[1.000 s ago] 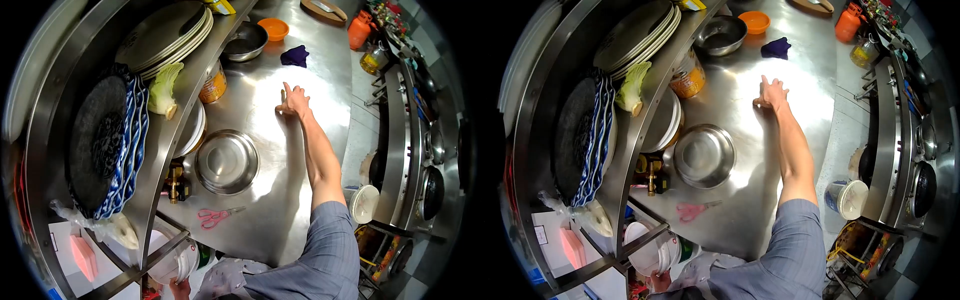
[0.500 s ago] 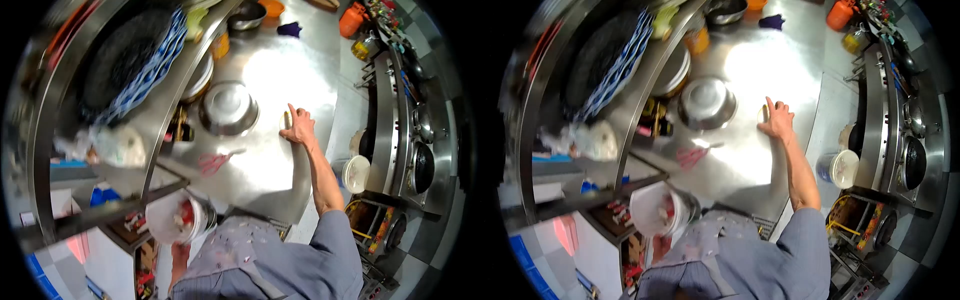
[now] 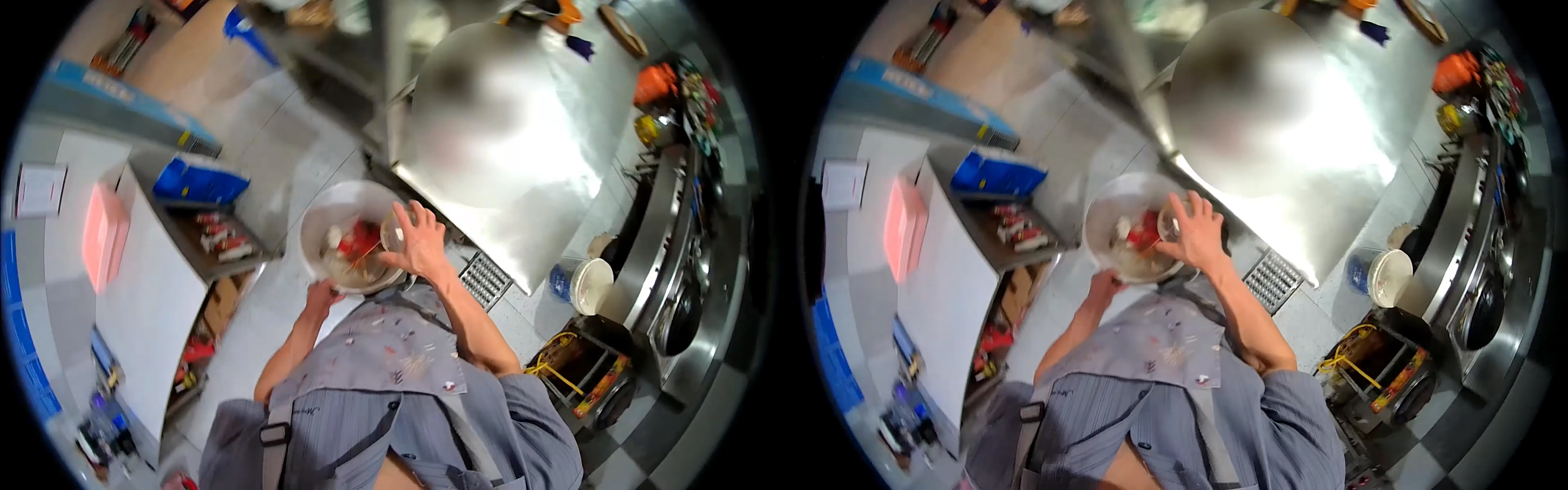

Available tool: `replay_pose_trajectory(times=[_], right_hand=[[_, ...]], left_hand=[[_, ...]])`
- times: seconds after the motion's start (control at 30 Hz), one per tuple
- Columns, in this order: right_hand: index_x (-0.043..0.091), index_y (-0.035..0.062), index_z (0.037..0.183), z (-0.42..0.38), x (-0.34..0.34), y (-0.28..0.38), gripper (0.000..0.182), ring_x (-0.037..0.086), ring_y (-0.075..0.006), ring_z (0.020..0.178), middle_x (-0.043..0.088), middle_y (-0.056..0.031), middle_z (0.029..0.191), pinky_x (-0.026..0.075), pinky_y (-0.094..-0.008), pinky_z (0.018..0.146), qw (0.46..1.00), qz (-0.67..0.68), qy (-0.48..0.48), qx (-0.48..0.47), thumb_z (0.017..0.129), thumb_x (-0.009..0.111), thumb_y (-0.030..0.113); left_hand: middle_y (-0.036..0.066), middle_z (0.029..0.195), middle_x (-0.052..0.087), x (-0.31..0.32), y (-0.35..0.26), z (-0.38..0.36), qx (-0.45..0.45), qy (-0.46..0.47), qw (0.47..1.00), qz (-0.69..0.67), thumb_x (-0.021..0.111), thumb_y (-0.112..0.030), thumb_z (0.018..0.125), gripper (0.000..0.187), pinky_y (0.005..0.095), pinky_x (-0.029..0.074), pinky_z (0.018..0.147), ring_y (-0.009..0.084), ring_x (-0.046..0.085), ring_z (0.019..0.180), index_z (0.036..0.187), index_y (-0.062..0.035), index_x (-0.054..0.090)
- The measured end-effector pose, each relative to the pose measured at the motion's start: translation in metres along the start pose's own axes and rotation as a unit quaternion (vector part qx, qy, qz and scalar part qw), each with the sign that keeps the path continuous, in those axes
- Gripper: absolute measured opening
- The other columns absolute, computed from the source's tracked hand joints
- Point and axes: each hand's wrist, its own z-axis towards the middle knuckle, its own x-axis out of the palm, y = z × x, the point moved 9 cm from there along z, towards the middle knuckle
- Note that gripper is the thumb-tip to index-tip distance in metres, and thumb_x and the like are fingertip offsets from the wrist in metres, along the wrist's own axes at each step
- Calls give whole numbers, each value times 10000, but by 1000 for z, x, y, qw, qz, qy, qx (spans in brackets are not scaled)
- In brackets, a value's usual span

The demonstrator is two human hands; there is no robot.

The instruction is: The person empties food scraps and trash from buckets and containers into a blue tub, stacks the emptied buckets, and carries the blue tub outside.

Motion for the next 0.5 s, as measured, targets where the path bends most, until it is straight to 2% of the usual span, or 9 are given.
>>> replay_pose_trajectory(times=[0.07, 0.13, 0.23, 0.27, 0.33, 0.37, 0.4, 0.47, 0.5], right_hand=[[405, 127, 1427, -2, 24, 41, 950, 378, -427, 1269, 380, -230, 1404, 361, -553, 970, 998, 17, 9, -53, 642, 801, 487], [438, 118, 1403, -5, 36, 60, 886, 383, -418, 1267, 401, -220, 1388, 357, -539, 977, 995, 17, -5, -94, 669, 785, 474], [493, 75, 1340, -12, 28, 69, 729, 453, -386, 1210, 469, -187, 1329, 365, -517, 990, 993, 21, -23, -113, 737, 748, 395], [522, 52, 1293, -13, 23, 74, 672, 485, -390, 1170, 501, -187, 1289, 392, -495, 965, 990, 21, -44, -135, 733, 758, 340], [555, 40, 1240, -14, 33, 82, 618, 492, -396, 1155, 521, -190, 1255, 411, -482, 945, 991, 47, -8, -128, 718, 773, 290], [541, 25, 1242, -16, 34, 91, 641, 502, -396, 1140, 525, -196, 1261, 423, -472, 931, 989, 29, -3, -146, 701, 797, 253], [541, 25, 1242, -14, 39, 102, 641, 502, -396, 1140, 525, -196, 1261, 423, -472, 931, 987, 27, -5, -160, 701, 797, 253], [549, 20, 1211, -13, 61, 125, 619, 497, -390, 1153, 528, -189, 1240, 418, -477, 954, 973, 23, 51, -226, 683, 795, 230], [549, 20, 1211, -6, 66, 138, 619, 497, -390, 1153, 528, -189, 1240, 418, -477, 954, 969, 17, 43, -243, 683, 795, 230]], left_hand=[[109, 858, 640, 7, -13, -17, -26, -1, 999, -30, 634, -134, 804, 241, 324, 586, 605, 183, 629, 691, 970, 41, 633], [136, 911, 658, 9, -23, -27, -25, 74, 996, -41, 619, -141, 806, 294, 320, 591, 624, 214, 660, 751, 1013, 68, 607], [146, 934, 664, -5, -35, -44, -22, 31, 997, -65, 603, -143, 808, 331, 313, 594, 641, 231, 675, 776, 1043, 89, 584], [146, 934, 664, -10, -38, -44, -21, 27, 997, -73, 603, -143, 808, 331, 313, 594, 641, 231, 675, 776, 1043, 89, 584], [154, 957, 666, -28, -48, -46, 17, 33, 994, -102, 598, -145, 813, 353, 316, 598, 657, 234, 678, 785, 1072, 93, 572], [156, 972, 664, -38, -51, -45, 8, 23, 994, -106, 598, -145, 819, 378, 323, 602, 667, 235, 680, 802, 1106, 98, 558], [156, 972, 664, -45, -64, -46, 19, 20, 993, -115, 598, -145, 819, 378, 323, 602, 667, 235, 680, 802, 1106, 98, 558], [160, 984, 662, -63, -85, -51, 19, -13, 995, -96, 605, -147, 822, 400, 329, 605, 676, 237, 681, 812, 1127, 104, 543], [170, 1001, 660, -73, -91, -44, 20, -9, 994, -108, 611, -146, 822, 408, 339, 604, 679, 242, 678, 823, 1133, 108, 534]])
